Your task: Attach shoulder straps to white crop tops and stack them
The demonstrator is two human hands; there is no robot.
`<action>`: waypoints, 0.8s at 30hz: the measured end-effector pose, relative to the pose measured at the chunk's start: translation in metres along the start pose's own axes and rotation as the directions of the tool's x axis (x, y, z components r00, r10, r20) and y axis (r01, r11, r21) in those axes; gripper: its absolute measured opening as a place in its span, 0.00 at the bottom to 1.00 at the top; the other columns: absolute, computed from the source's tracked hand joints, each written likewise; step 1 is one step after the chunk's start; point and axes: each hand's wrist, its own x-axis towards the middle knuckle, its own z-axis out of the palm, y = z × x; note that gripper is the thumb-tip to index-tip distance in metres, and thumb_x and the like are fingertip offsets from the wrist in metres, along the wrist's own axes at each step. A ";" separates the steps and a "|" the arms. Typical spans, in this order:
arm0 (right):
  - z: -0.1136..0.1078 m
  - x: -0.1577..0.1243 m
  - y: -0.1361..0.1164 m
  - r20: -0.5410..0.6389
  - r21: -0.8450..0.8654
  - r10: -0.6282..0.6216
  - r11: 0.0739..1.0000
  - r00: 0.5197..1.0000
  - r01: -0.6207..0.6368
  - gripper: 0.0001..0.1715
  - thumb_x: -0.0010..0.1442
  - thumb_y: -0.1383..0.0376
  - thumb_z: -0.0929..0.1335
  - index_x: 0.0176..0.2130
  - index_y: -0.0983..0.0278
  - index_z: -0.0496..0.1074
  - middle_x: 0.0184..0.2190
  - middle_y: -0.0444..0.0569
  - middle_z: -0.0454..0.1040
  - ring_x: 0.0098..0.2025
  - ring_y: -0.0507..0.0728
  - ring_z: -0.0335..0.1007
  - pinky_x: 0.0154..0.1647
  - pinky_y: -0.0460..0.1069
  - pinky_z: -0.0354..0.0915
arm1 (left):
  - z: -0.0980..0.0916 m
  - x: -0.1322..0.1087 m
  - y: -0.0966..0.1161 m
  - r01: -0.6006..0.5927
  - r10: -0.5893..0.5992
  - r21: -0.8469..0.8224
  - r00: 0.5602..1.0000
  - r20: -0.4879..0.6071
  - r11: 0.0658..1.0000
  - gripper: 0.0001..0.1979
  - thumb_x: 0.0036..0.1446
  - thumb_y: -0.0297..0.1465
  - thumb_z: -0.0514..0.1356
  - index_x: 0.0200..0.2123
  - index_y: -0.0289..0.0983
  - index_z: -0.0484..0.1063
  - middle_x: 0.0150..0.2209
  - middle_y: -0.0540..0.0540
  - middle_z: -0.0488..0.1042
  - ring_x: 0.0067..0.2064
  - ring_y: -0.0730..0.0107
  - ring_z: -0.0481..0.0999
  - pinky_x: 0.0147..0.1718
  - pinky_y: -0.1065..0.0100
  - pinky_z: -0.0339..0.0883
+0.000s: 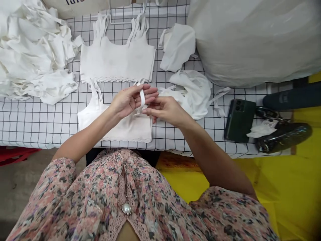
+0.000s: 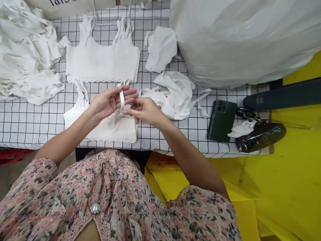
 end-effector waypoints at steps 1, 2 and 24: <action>0.001 0.007 0.000 0.074 0.048 0.021 0.999 0.997 -0.025 0.30 0.49 0.41 0.81 0.35 0.63 0.80 0.24 0.44 0.75 0.20 0.53 0.70 0.21 0.51 0.68 | 0.000 0.000 0.001 -0.006 0.006 -0.011 1.000 -0.006 1.000 0.14 0.72 0.30 0.56 0.50 0.27 0.77 0.51 0.36 0.84 0.61 0.54 0.83 0.69 0.49 0.72; 0.003 0.011 -0.001 0.129 0.083 0.031 0.996 0.991 -0.042 0.29 0.48 0.42 0.82 0.33 0.63 0.80 0.24 0.45 0.76 0.20 0.52 0.70 0.20 0.50 0.68 | 0.000 -0.001 0.002 -0.012 0.012 -0.017 1.000 -0.011 1.000 0.14 0.73 0.30 0.56 0.50 0.27 0.77 0.52 0.36 0.84 0.62 0.54 0.82 0.70 0.49 0.72; 0.027 0.025 -0.010 -0.096 0.460 0.018 0.887 0.995 0.028 0.29 0.44 0.44 0.85 0.28 0.64 0.80 0.25 0.47 0.78 0.18 0.48 0.64 0.19 0.50 0.72 | -0.032 -0.047 -0.008 0.065 -0.072 0.141 0.996 0.047 0.988 0.14 0.61 0.38 0.73 0.44 0.34 0.84 0.42 0.43 0.85 0.45 0.68 0.85 0.55 0.61 0.80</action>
